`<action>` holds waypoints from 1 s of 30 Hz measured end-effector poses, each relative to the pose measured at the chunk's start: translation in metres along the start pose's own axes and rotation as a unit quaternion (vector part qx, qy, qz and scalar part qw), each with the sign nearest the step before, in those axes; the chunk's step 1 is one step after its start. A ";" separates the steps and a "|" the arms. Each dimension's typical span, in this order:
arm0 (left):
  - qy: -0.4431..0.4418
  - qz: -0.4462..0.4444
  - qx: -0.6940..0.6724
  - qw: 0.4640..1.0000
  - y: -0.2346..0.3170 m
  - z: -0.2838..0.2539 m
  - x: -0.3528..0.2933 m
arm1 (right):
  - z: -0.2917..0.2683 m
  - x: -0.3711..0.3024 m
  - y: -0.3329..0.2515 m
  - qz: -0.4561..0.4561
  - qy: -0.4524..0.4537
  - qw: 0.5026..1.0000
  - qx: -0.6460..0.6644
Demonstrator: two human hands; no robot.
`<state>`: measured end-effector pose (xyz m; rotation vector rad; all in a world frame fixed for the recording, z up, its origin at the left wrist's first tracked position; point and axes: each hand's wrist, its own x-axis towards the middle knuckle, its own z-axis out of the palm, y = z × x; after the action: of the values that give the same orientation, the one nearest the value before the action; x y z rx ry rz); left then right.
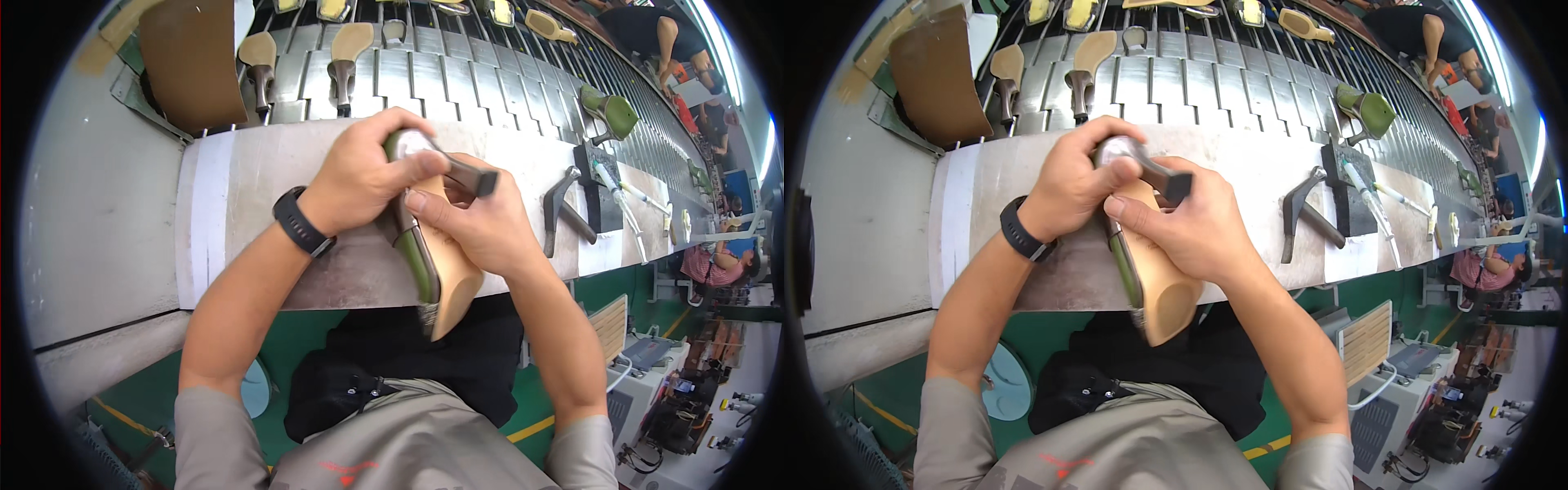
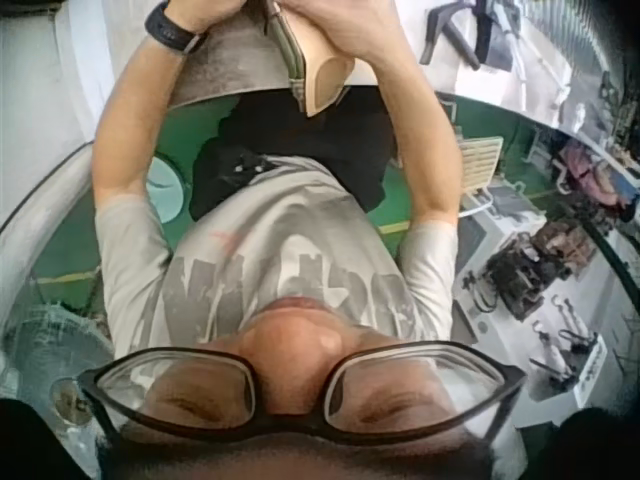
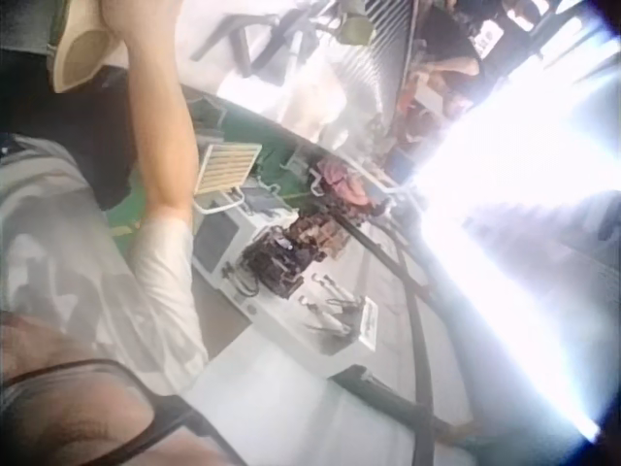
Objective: The person assembles high-heeled shoes by attaching soles to shoe uppers on lasts by hand, pressing them together, applying adhesive with a syringe, and hammering the sole edges with a cobbler's hammer.
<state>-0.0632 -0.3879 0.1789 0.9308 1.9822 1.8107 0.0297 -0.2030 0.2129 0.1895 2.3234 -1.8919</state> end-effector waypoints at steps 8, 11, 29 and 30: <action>0.115 0.085 0.260 0.955 0.038 0.025 -0.102 | -0.043 -0.035 0.006 -0.288 -0.002 0.873 -0.394; 0.079 0.092 0.275 0.954 0.039 0.029 -0.101 | -0.040 -0.040 0.014 -0.314 0.006 0.871 -0.379; 0.085 0.162 0.308 0.933 0.027 0.036 -0.101 | -0.015 -0.042 0.017 -0.291 0.047 0.869 -0.397; 0.086 0.162 0.306 0.934 0.027 0.036 -0.104 | -0.013 -0.043 0.014 -0.281 0.048 0.876 -0.389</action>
<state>0.0433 -0.4257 0.1786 1.3845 2.7193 1.4630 0.0745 -0.1878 0.2102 -0.5423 3.2286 -0.9132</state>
